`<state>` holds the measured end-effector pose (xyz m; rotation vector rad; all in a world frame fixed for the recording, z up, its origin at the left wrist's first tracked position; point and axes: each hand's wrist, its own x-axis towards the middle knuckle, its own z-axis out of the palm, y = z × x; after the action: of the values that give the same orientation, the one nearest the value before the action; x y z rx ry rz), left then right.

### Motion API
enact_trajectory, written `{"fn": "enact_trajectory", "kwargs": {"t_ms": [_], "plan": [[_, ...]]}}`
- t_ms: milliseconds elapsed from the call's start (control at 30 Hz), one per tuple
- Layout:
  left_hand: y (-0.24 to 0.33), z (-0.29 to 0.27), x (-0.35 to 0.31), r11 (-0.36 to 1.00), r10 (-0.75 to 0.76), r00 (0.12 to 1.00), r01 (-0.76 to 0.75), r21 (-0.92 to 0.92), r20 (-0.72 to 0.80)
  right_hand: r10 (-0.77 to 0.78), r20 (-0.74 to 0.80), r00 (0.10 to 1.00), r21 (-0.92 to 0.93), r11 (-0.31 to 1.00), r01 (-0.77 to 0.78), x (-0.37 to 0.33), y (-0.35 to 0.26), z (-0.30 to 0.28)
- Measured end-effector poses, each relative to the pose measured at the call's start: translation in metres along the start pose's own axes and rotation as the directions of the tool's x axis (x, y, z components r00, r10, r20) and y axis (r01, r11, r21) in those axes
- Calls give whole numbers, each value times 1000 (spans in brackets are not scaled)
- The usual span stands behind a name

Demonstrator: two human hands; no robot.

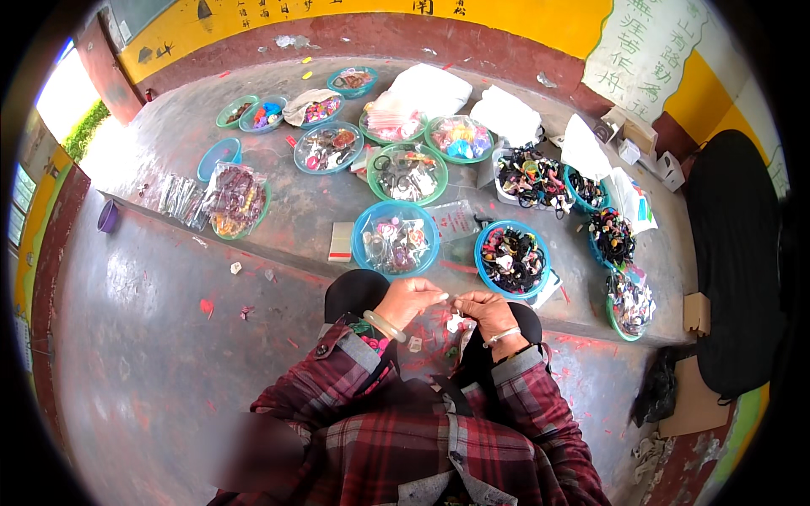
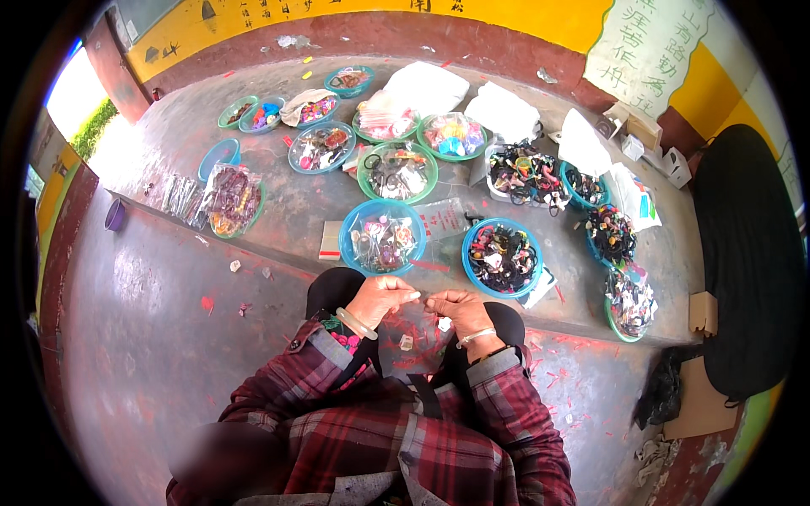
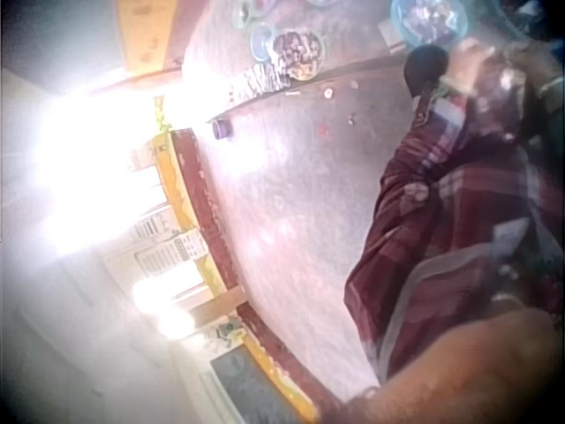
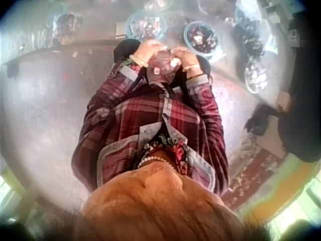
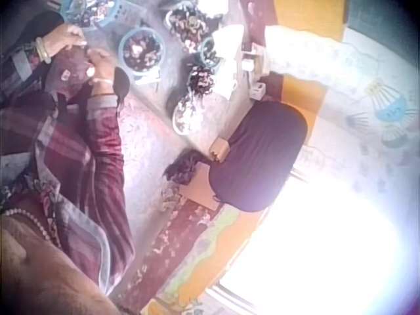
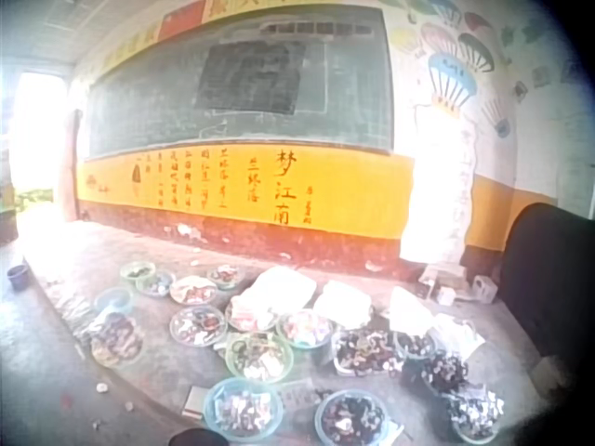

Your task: The person sits on the floor and repeatedly picks up small hair accessories from a blue bowl, places them into clear plastic bags, and sets the filled bags aside. The workspace includes multiple bowls of accessories and stacks of packaging materials.

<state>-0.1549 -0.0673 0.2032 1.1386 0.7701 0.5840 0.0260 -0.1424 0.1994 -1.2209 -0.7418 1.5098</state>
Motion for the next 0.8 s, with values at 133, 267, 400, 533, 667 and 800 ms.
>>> {"fn": "enact_trajectory", "kwargs": {"t_ms": [133,267,400,533,667,800], "plan": [[4,3,-3,1000,13,1000,-13,12,9,14,-12,1000,6,1000,-14,1,0,-1],[6,4,-4,1000,13,1000,-13,3,6,21,-23,1000,19,1000,-21,3,5,-4],[2,2,-2,1000,30,1000,-30,0,0,-8,-29,1000,33,999,9,3,5,-3],[-2,3,-1,999,41,999,-41,1,-2,-37,-28,999,61,997,39,5,9,-6],[-1,6,-1,998,57,998,-57,17,-16,-52,-20,998,59,997,54,5,9,-5],[1,13,-4,996,87,996,-87,15,-31,-63,-24,998,63,996,64,4,7,-2]]}}
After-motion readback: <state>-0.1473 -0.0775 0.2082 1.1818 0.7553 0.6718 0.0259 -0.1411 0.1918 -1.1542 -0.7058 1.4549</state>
